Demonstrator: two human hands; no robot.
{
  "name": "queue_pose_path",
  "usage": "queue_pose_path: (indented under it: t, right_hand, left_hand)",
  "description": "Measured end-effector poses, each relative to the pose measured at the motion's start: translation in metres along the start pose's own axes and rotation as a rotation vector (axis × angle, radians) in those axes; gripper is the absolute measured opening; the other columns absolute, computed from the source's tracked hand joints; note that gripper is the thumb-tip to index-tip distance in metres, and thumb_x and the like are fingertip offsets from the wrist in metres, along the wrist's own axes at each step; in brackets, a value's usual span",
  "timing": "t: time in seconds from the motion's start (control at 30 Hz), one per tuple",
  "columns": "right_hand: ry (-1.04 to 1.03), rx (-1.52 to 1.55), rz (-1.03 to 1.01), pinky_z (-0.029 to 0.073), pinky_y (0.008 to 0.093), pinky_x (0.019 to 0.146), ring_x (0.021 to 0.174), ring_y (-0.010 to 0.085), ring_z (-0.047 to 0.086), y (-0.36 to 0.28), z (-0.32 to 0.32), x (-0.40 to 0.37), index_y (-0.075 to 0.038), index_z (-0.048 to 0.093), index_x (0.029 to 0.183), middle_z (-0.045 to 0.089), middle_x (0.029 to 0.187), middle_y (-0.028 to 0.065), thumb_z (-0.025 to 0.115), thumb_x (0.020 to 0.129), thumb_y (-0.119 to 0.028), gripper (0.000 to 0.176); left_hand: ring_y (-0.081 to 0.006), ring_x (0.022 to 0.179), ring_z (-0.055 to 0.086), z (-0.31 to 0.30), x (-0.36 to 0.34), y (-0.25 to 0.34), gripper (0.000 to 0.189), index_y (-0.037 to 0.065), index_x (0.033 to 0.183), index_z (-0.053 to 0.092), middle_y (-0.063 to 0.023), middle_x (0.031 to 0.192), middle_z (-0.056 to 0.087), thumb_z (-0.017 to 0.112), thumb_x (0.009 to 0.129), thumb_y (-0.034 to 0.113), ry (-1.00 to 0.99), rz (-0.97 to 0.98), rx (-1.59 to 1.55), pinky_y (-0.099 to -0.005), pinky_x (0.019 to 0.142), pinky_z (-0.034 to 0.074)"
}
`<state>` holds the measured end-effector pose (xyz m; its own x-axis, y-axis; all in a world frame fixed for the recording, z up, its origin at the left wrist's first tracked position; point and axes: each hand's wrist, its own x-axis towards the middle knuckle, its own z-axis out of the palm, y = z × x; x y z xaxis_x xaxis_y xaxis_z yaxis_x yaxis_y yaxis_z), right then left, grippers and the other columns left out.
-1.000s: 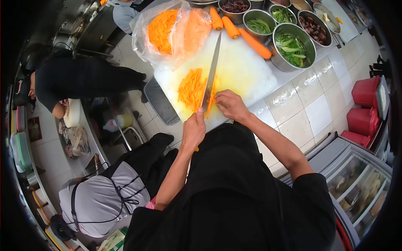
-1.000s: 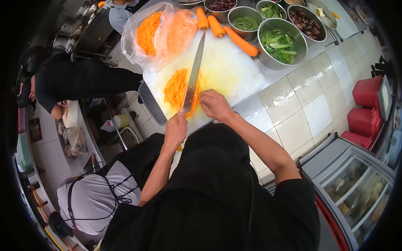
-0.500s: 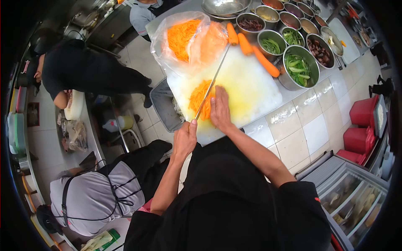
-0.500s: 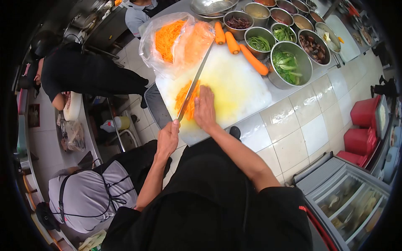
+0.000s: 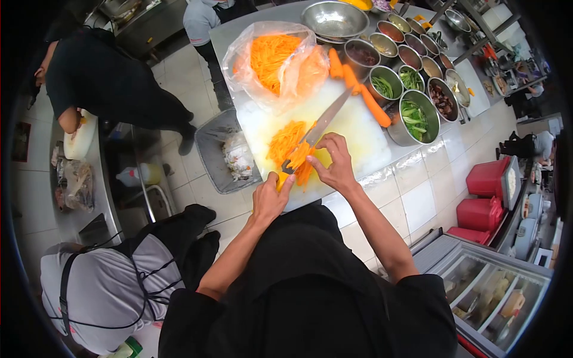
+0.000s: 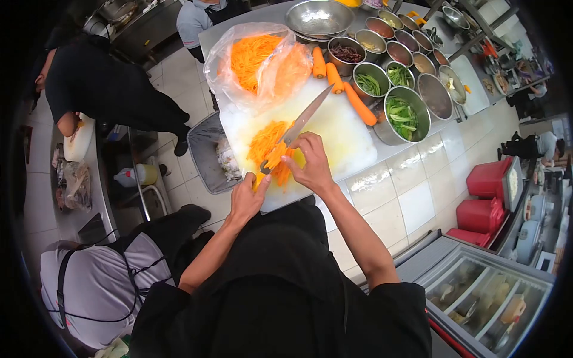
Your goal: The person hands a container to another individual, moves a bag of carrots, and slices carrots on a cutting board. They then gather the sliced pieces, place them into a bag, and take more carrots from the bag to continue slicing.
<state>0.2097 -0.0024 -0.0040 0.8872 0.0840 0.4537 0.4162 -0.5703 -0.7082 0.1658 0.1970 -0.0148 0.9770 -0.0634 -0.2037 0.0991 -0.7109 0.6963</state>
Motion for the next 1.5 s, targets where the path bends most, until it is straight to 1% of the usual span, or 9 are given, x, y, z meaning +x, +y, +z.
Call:
queue_pose_path:
  t: [0.2, 0.63, 0.9, 1.03, 1.1, 1.27, 1.33, 1.43, 1.5]
  right_hand:
    - [-0.319, -0.288, -0.11, 0.038, 0.0393, 0.086, 0.099, 0.0279, 0.05, 0.003, -0.008, 0.016, -0.009, 0.059, 0.077, 0.056, 0.093, 0.0075, 0.08, 0.071, -0.039, 0.037]
    - [-0.539, -0.313, -0.05, 0.036, 0.0392, 0.081, 0.091, 0.0279, 0.049, 0.004, 0.004, 0.043, -0.008, 0.058, 0.069, 0.055, 0.082, 0.006, 0.078, 0.074, -0.038, 0.036]
    - [-0.783, -0.34, 0.134, 0.04, 0.0421, 0.08, 0.089, 0.0296, 0.054, 0.011, 0.02, 0.055, -0.008, 0.059, 0.067, 0.058, 0.08, 0.0072, 0.076, 0.075, -0.031, 0.029]
    - [-0.67, -0.304, 0.101, 0.043, 0.044, 0.08, 0.088, 0.0312, 0.056, 0.013, 0.02, 0.059, -0.007, 0.064, 0.072, 0.062, 0.081, 0.0094, 0.074, 0.077, -0.028, 0.023]
    - [-0.37, -0.218, 0.194, 0.045, 0.0447, 0.08, 0.087, 0.0323, 0.058, 0.011, 0.008, 0.065, -0.008, 0.069, 0.078, 0.063, 0.082, 0.0106, 0.074, 0.078, -0.026, 0.019]
    - [-0.411, -0.435, 0.206, 0.041, 0.0416, 0.084, 0.093, 0.0278, 0.056, -0.016, -0.034, 0.072, -0.01, 0.071, 0.079, 0.063, 0.085, 0.0074, 0.074, 0.077, -0.022, 0.012]
    - [-0.413, -0.487, -0.013, 0.043, 0.0393, 0.075, 0.084, 0.0287, 0.057, -0.005, -0.03, 0.062, -0.01, 0.07, 0.079, 0.062, 0.08, 0.0065, 0.073, 0.077, -0.019, 0.01]
    - [-0.433, -0.543, 0.192, 0.037, 0.0419, 0.089, 0.095, 0.0263, 0.055, 0.005, -0.02, 0.064, -0.012, 0.073, 0.083, 0.064, 0.088, 0.0041, 0.069, 0.081, -0.022, 0.01]
    - [-0.315, -0.457, 0.225, 0.037, 0.0417, 0.089, 0.096, 0.0263, 0.056, 0.014, -0.018, 0.061, -0.012, 0.073, 0.083, 0.065, 0.089, 0.0039, 0.068, 0.081, -0.02, 0.01]
  left_hand:
    - [-0.046, 0.069, 0.064, 0.001, 0.003, -0.001, 0.05, -0.002, 0.091, 0.055, -0.0274, 0.071, 0.063, 0.057, 0.092, 0.049, -0.042, 0.042, -0.044, -0.0532, 0.063, 0.048]
    - [-0.0448, 0.065, 0.063, 0.002, 0.008, -0.013, 0.048, -0.003, 0.091, 0.052, -0.0262, 0.07, 0.063, 0.058, 0.092, 0.045, -0.025, 0.14, -0.037, -0.053, 0.059, 0.048]
    - [-0.0454, 0.067, 0.063, 0.003, -0.006, -0.004, 0.047, -0.003, 0.09, 0.054, -0.0267, 0.07, 0.063, 0.06, 0.092, 0.044, -0.102, 0.173, -0.065, -0.052, 0.062, 0.048]
    - [-0.0453, 0.068, 0.063, -0.004, -0.009, -0.003, 0.048, -0.003, 0.09, 0.054, -0.0262, 0.071, 0.064, 0.058, 0.093, 0.045, -0.148, 0.211, -0.053, -0.052, 0.062, 0.048]
    - [-0.045, 0.068, 0.063, -0.013, -0.013, -0.002, 0.049, -0.003, 0.089, 0.054, -0.026, 0.072, 0.064, 0.056, 0.093, 0.046, -0.162, 0.219, -0.051, -0.0526, 0.061, 0.049]
    - [-0.045, 0.065, 0.063, -0.026, -0.009, -0.011, 0.048, -0.002, 0.089, 0.055, -0.0258, 0.071, 0.064, 0.057, 0.093, 0.046, -0.071, 0.219, -0.008, -0.0527, 0.058, 0.048]
    - [-0.0449, 0.065, 0.063, -0.028, -0.008, -0.016, 0.048, -0.002, 0.089, 0.055, -0.0255, 0.072, 0.064, 0.058, 0.092, 0.045, -0.079, 0.23, 0.018, -0.0527, 0.057, 0.048]
    - [-0.0449, 0.065, 0.063, -0.03, -0.008, -0.015, 0.047, -0.002, 0.088, 0.055, -0.0249, 0.073, 0.065, 0.059, 0.092, 0.045, -0.085, 0.261, 0.028, -0.0524, 0.056, 0.047]
    - [-0.0449, 0.065, 0.063, -0.032, -0.009, -0.016, 0.046, -0.002, 0.087, 0.055, -0.0245, 0.074, 0.065, 0.06, 0.092, 0.044, -0.086, 0.273, 0.022, -0.0523, 0.056, 0.047]
